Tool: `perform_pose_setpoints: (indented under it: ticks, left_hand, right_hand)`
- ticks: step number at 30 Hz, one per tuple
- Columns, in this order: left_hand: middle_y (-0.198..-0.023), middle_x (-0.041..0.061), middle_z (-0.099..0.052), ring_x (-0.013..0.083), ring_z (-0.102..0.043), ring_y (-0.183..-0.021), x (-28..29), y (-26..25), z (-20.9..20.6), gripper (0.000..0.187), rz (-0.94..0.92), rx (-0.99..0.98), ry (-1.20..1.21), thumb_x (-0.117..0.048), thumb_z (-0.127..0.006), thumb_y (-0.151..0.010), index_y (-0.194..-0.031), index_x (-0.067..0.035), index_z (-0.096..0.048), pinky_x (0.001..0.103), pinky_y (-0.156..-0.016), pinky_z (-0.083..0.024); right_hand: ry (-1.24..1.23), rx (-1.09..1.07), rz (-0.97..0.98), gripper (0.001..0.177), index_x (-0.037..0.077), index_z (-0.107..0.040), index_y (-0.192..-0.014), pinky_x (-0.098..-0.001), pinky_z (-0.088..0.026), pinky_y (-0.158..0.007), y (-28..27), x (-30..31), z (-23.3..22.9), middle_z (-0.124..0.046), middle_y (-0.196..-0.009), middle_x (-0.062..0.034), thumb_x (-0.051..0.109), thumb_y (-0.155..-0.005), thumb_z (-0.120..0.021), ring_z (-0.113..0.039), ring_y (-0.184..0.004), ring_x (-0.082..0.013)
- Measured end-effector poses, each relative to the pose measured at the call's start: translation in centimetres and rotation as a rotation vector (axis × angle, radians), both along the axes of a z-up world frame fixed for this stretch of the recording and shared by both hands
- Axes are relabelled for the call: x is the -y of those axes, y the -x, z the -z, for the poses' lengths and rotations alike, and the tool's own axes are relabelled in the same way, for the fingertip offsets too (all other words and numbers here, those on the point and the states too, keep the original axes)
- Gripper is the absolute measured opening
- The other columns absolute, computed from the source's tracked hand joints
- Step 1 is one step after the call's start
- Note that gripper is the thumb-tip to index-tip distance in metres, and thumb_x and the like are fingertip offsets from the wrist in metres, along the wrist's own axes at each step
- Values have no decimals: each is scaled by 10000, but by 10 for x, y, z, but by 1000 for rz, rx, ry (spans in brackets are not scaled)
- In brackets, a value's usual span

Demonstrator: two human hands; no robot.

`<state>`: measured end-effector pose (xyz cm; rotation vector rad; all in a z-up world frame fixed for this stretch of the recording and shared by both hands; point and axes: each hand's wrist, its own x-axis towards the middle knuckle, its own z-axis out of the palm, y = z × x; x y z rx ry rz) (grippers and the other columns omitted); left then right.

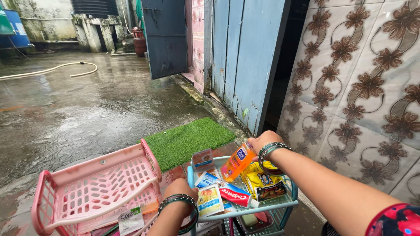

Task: The person cleans a plastic jar by scrubbing it with a steel wool pad and rinsing it at an outdoor sink.

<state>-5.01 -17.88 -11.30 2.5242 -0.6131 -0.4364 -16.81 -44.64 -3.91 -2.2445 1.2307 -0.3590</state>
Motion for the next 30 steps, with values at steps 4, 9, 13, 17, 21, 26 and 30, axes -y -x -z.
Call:
perform_pose_setpoints:
  ticks: [4,9,13,17,21,26,30]
  left_hand:
    - [-1153,231,-727,362,-707,-1119,2,-4,5,423,9,-28,-33,-391,-729,-904,-1106,-19,-740,428,-977,-557]
    - [-1141,230,-729,357,-716,-1091,5,-12,14,422,41,-16,5,-383,-743,-886,-1107,-23,-747,425,-961,-561]
    - [-1112,226,-758,359,-753,-1019,3,-17,7,426,21,-97,-1,-352,-743,-883,-1134,-8,-732,442,-907,-617]
    - [-1075,221,-787,378,-807,-987,-3,-9,-10,438,-20,-250,-11,-381,-695,-905,-1160,-25,-711,475,-906,-663]
    - [-1304,227,-656,349,-638,-1246,1,-5,-26,640,46,123,-59,-497,-738,-872,-1325,-55,-645,430,-1079,-498]
    - [-1338,210,-653,340,-639,-1253,4,-9,-45,869,2,184,36,-477,-733,-846,-1555,-113,-386,444,-1065,-501]
    - [-1299,237,-693,357,-676,-1217,4,-19,-29,743,24,107,-129,-560,-711,-879,-1396,-40,-589,427,-1066,-519]
  right_hand:
    - [314,-425,-357,343,116,-760,-1015,-322,-584,-700,2,49,33,-772,-827,-121,409,-841,-801,-721,-670,-209]
    - [-20,-226,-262,289,146,-813,-1026,-347,-621,-752,-14,93,82,-812,-908,-112,258,-759,-818,-762,-776,-213]
    - [202,-379,-268,389,243,-808,-1097,-328,-606,-888,-8,86,74,-797,-1030,-38,312,-715,-822,-783,-919,-166]
    - [316,-371,-198,473,229,-788,-1143,-356,-539,-981,-4,44,42,-740,-1173,-67,461,-735,-848,-713,-1080,-244]
    - [366,-247,-374,571,249,-703,-1282,-367,-528,-999,-1,8,9,-729,-1252,-93,478,-768,-796,-693,-1139,-262]
    - [339,-212,-462,639,244,-648,-1335,-386,-535,-994,10,-8,-15,-692,-1299,-123,491,-761,-782,-672,-1184,-270]
    - [363,-235,-527,683,259,-602,-1370,-393,-495,-1027,27,-5,-11,-636,-1355,-139,503,-763,-799,-626,-1233,-293]
